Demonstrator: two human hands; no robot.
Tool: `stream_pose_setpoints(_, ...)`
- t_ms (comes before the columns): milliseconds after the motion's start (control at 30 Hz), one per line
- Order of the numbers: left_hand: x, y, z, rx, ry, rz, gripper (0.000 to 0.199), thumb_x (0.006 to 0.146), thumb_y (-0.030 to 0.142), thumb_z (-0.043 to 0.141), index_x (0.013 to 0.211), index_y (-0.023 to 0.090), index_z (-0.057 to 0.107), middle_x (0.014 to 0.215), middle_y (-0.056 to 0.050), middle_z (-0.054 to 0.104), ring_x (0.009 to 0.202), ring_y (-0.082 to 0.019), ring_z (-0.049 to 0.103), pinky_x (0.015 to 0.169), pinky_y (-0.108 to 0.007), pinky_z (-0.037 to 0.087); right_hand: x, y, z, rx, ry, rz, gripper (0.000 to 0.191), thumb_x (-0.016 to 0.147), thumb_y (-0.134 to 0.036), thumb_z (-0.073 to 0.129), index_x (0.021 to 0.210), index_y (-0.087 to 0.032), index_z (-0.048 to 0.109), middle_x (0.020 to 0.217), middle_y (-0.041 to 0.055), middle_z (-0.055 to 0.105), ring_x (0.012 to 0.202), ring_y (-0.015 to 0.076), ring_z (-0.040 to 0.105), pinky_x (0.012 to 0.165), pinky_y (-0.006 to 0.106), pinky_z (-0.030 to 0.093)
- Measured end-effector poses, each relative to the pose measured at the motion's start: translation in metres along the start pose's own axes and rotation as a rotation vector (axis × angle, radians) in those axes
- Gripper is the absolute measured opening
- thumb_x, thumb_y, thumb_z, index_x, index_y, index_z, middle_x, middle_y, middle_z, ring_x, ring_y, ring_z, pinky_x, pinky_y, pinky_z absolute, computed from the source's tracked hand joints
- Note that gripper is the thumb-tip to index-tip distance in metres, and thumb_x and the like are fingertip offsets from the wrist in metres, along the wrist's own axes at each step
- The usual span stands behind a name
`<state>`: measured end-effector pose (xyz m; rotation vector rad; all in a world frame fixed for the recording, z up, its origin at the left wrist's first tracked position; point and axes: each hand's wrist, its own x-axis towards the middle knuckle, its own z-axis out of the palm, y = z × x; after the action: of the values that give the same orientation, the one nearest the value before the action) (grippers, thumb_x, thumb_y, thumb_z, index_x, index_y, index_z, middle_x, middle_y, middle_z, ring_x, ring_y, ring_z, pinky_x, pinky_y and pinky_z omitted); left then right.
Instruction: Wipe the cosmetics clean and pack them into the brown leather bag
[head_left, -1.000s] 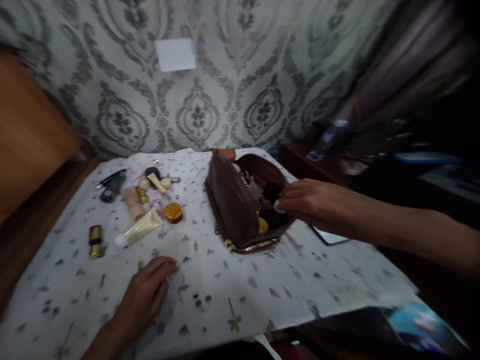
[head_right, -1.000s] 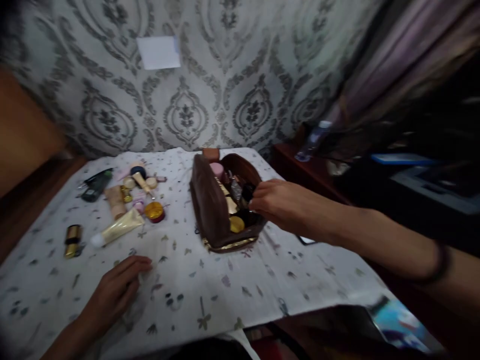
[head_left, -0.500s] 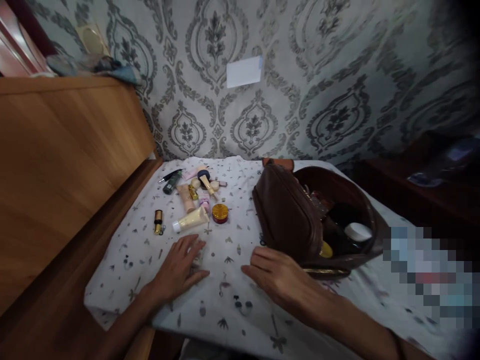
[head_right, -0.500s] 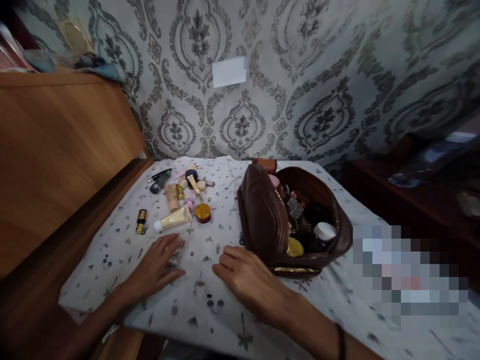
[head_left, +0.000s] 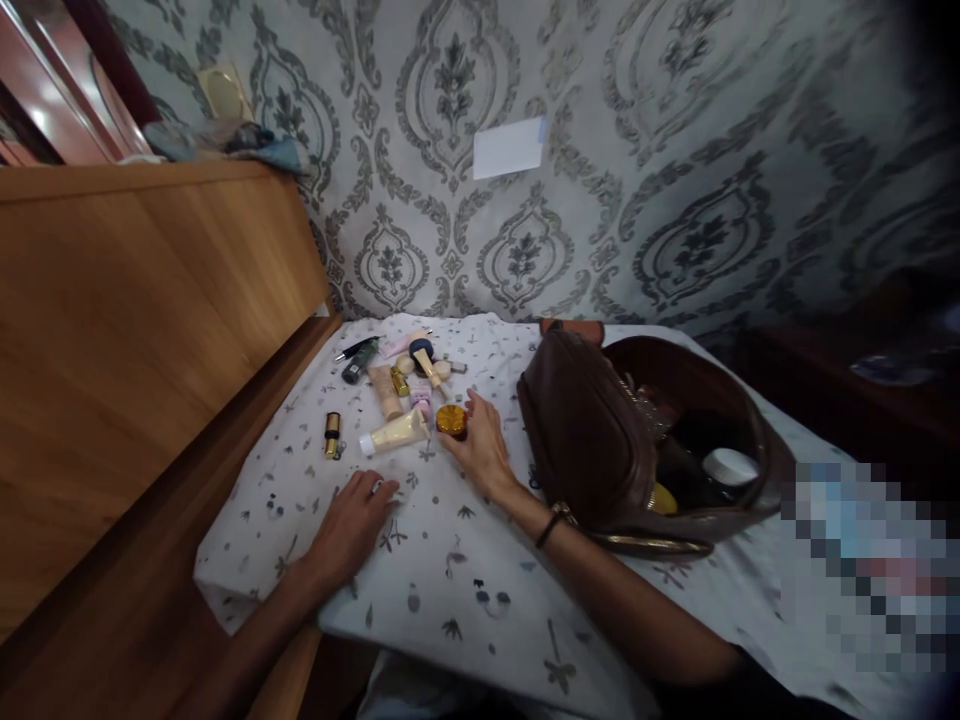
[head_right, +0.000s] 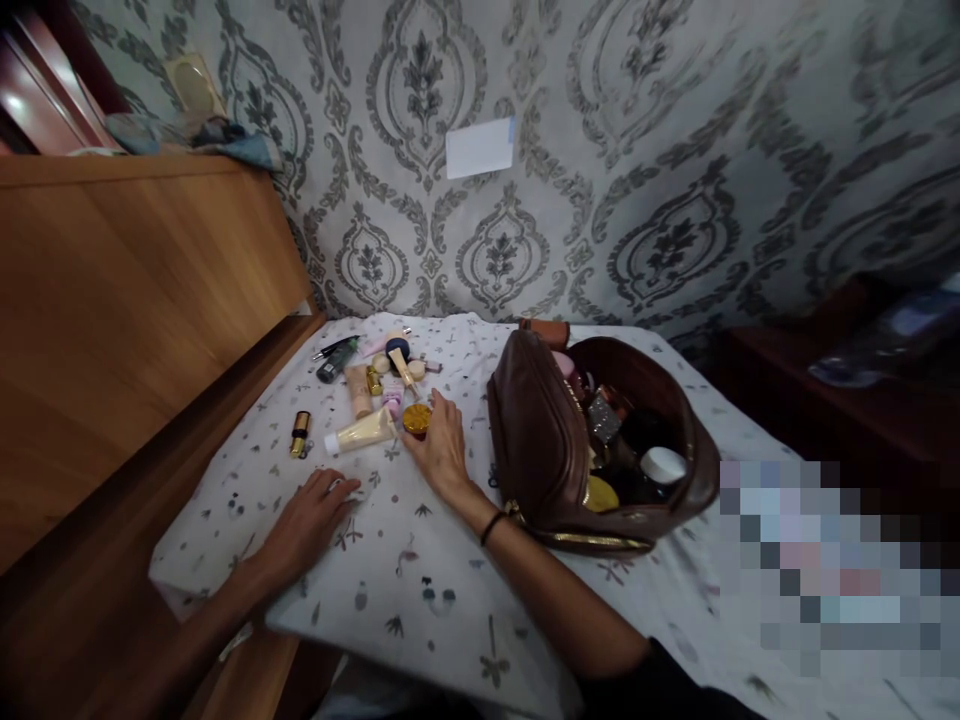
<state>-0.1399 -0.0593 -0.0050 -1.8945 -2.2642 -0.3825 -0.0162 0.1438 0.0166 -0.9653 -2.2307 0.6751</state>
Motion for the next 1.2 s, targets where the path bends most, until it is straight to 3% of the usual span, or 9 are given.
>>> stream_pose_setpoints(200,0.016,-0.001,-0.002,0.016,-0.020,-0.036,0.029,0.097,0.017,0.045,0.121,0.023,0.061,0.098,-0.005,0.064,0.096,-0.021,0.063,0.082,-0.034,0.057,0.003,0.006,0.014,-0.107,-0.122,0.108,0.063,0.081,-0.030,0.066,0.137,-0.012,0.043,0.126,0.0172,0.062,0.119,0.0284,0.058,0.099,0.036,0.047)
stream_pose_setpoints(433,0.025,0.001,-0.002,-0.031,-0.004,-0.017,0.026,0.095,0.018,0.046,0.112,0.024,0.065,0.101,-0.006,0.066,0.095,-0.021,0.067,0.078,-0.031,0.056,0.003,0.013,0.014,-0.060,-0.117,0.054,0.059,0.082,-0.028,0.064,0.135,-0.011,0.047,0.122,0.0165,0.066,0.116,0.0287,0.059,0.098,0.037,0.046)
stream_pose_setpoints(567,0.046,-0.005,-0.014,-0.086,0.014,-0.031,0.024,0.098,0.024,0.043,0.100,0.021,0.067,0.096,-0.005,0.066,0.087,-0.018,0.066,0.075,-0.027,0.053,0.003,0.017,0.019,-0.051,-0.084,0.000,0.046,0.080,-0.028,0.065,0.124,-0.016,0.056,0.112,0.0122,0.069,0.107,0.0289,0.061,0.091,0.037,0.047)
stream_pose_setpoints(733,0.124,-0.030,-0.039,0.106,0.016,-0.135,0.036,0.101,0.034,0.037,0.087,0.021,0.068,0.089,-0.004,0.064,0.091,-0.017,0.065,0.079,-0.025,0.049,0.005,0.022,0.028,-0.017,-0.048,-0.024,0.043,0.075,-0.026,0.069,0.116,-0.019,0.060,0.106,0.0093,0.069,0.102,0.0278,0.061,0.086,0.035,0.044)
stream_pose_setpoints(833,0.186,-0.043,-0.045,0.178,0.030,-0.141,0.027,0.098,0.027,0.041,0.106,0.019,0.066,0.104,-0.008,0.064,0.098,-0.020,0.064,0.083,-0.028,0.049,0.004,0.022,0.030,-0.011,-0.055,-0.006,0.046,0.073,-0.025,0.071,0.117,-0.018,0.060,0.108,0.0103,0.068,0.103,0.0285,0.060,0.087,0.035,0.043)
stream_pose_setpoints(967,0.257,-0.050,-0.039,0.256,-0.027,-0.029,0.049,0.091,0.010,0.043,0.136,0.026,0.054,0.132,-0.013,0.057,0.113,-0.028,0.060,0.086,-0.037,0.052,0.001,0.021,0.030,-0.002,-0.053,0.004,0.045,0.073,-0.025,0.073,0.116,-0.018,0.061,0.108,0.0104,0.068,0.103,0.0280,0.060,0.087,0.035,0.043)
stream_pose_setpoints(1100,0.305,-0.055,-0.024,0.341,-0.153,0.147,0.060,0.085,0.000,0.045,0.133,0.033,0.060,0.144,-0.011,0.051,0.129,-0.035,0.051,0.094,-0.046,0.050,0.000,0.024,0.031,0.052,-0.048,-0.003,0.044,0.073,-0.025,0.075,0.114,-0.018,0.061,0.111,0.0096,0.067,0.107,0.0281,0.058,0.089,0.036,0.043)
stream_pose_setpoints(1200,0.326,-0.059,-0.010,0.407,-0.254,0.246,0.060,0.081,-0.003,0.049,0.126,0.035,0.065,0.143,-0.010,0.054,0.126,-0.034,0.055,0.093,-0.046,0.051,0.000,0.025,0.028,0.069,-0.068,0.018,0.049,0.072,-0.028,0.077,0.117,-0.018,0.059,0.113,0.0109,0.065,0.108,0.0288,0.057,0.089,0.036,0.043)
